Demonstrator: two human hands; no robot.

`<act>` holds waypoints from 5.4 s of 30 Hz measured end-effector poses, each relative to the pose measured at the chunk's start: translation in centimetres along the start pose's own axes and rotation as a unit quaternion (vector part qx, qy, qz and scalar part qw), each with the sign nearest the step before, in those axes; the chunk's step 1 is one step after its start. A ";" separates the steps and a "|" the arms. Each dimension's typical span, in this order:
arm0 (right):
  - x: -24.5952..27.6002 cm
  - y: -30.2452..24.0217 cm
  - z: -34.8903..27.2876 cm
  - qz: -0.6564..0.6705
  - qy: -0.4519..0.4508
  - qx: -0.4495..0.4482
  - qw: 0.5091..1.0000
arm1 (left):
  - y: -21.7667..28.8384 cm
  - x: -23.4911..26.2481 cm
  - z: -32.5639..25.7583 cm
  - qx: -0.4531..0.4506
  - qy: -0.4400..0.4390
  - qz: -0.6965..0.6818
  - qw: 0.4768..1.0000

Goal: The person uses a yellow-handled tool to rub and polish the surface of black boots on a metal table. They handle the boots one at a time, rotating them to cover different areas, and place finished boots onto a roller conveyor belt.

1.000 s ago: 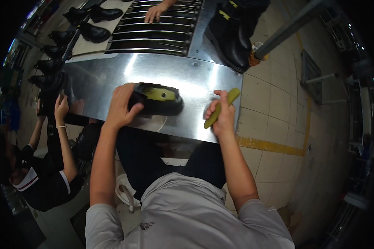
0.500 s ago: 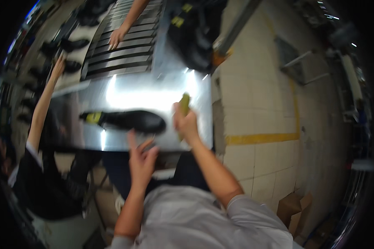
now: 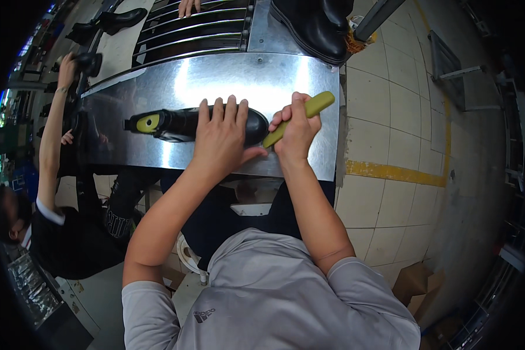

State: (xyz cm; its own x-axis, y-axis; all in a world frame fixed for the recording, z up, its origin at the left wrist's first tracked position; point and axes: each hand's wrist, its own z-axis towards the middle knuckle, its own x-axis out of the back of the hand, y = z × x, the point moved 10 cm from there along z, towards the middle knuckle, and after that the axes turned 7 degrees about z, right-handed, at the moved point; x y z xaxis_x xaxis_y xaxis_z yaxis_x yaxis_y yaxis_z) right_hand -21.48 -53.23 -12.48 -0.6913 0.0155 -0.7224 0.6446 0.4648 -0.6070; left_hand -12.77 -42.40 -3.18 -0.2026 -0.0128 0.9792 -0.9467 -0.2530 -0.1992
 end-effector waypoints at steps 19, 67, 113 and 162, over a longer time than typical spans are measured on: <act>-5.6 4.3 5.7 -0.216 -0.093 -0.140 0.962 | -0.6 -2.0 0.9 0.040 0.142 0.027 0.989; -7.8 -0.9 7.2 0.059 -0.210 -0.029 0.975 | -11.5 -4.7 -15.3 0.196 0.273 -0.505 0.795; -8.2 1.0 1.4 -0.701 -0.272 0.410 0.517 | -12.5 -3.4 -23.0 0.282 0.277 -0.506 0.767; -9.3 0.9 0.7 -0.691 -0.274 0.432 0.511 | -50.5 0.4 -31.3 0.651 0.285 -0.426 0.559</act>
State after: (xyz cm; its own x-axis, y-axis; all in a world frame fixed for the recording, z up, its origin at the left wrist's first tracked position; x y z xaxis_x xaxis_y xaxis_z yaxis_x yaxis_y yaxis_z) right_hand -14.28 -53.56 -6.56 -0.6384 -0.1581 0.7533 -0.2691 -0.8711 -0.4108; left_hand 27.08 0.61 6.06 -0.2143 0.8662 0.4514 0.1504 -0.4274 0.8915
